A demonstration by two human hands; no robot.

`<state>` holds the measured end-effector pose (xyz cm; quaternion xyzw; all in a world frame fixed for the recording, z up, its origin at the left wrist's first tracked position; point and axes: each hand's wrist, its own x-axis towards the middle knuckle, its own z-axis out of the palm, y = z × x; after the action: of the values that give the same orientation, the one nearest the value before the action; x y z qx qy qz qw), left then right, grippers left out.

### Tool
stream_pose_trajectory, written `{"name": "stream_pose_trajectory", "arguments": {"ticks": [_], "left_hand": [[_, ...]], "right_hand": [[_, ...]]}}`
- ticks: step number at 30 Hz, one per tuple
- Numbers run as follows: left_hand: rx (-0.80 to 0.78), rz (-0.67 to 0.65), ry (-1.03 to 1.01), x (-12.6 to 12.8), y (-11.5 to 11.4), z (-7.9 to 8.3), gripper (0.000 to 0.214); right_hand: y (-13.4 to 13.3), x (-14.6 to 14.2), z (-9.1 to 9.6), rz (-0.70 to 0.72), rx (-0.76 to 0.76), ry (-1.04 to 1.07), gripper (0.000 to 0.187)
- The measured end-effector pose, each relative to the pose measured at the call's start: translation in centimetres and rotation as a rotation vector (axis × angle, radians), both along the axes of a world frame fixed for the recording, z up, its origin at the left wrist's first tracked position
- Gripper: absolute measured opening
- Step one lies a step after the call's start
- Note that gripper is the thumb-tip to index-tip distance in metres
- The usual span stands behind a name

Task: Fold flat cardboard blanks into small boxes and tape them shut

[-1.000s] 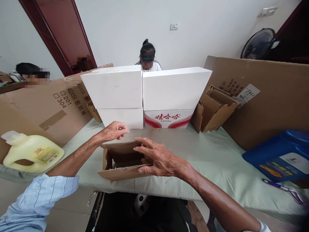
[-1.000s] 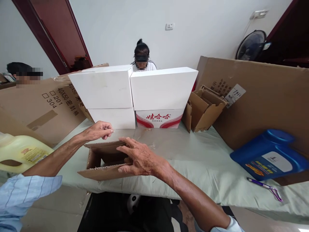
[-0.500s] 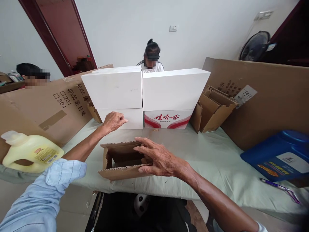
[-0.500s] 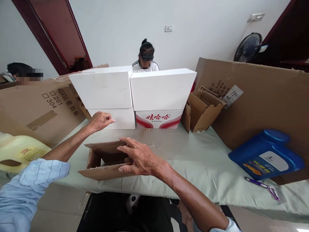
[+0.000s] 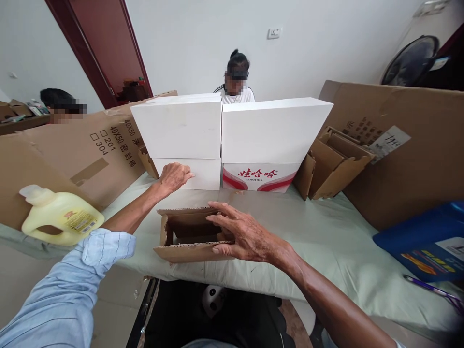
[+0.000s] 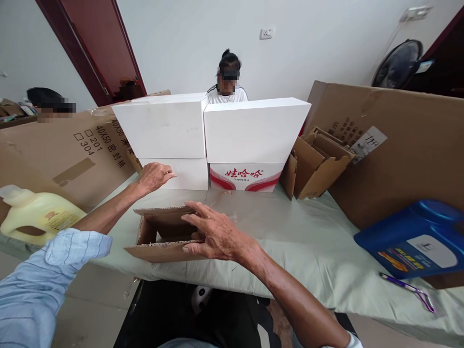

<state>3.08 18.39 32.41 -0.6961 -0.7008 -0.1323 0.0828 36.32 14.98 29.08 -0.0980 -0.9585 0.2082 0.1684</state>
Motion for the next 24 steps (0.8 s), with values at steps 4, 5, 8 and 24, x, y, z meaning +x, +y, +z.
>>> {"name": "stream_pose_trajectory", "arguments": {"ticks": [4, 5, 8, 24], "left_hand": [[-0.021, -0.079, -0.024, -0.2, -0.5, 0.1, 0.041], [-0.033, -0.107, -0.034, -0.3, -0.7, 0.2, 0.036], [-0.050, -0.163, -0.099, -0.6, -1.1, 0.3, 0.045], [-0.080, -0.058, -0.632, -1.7, -2.4, 2.0, 0.024]], "right_hand": [[0.0, 0.0, 0.2, -0.019, -0.003, -0.010, 0.073], [0.0, 0.0, 0.2, -0.020, -0.004, -0.014, 0.073], [0.0, 0.0, 0.5, -0.014, -0.001, -0.024, 0.072], [0.2, 0.0, 0.2, -0.006, -0.001, 0.003, 0.069]]}}
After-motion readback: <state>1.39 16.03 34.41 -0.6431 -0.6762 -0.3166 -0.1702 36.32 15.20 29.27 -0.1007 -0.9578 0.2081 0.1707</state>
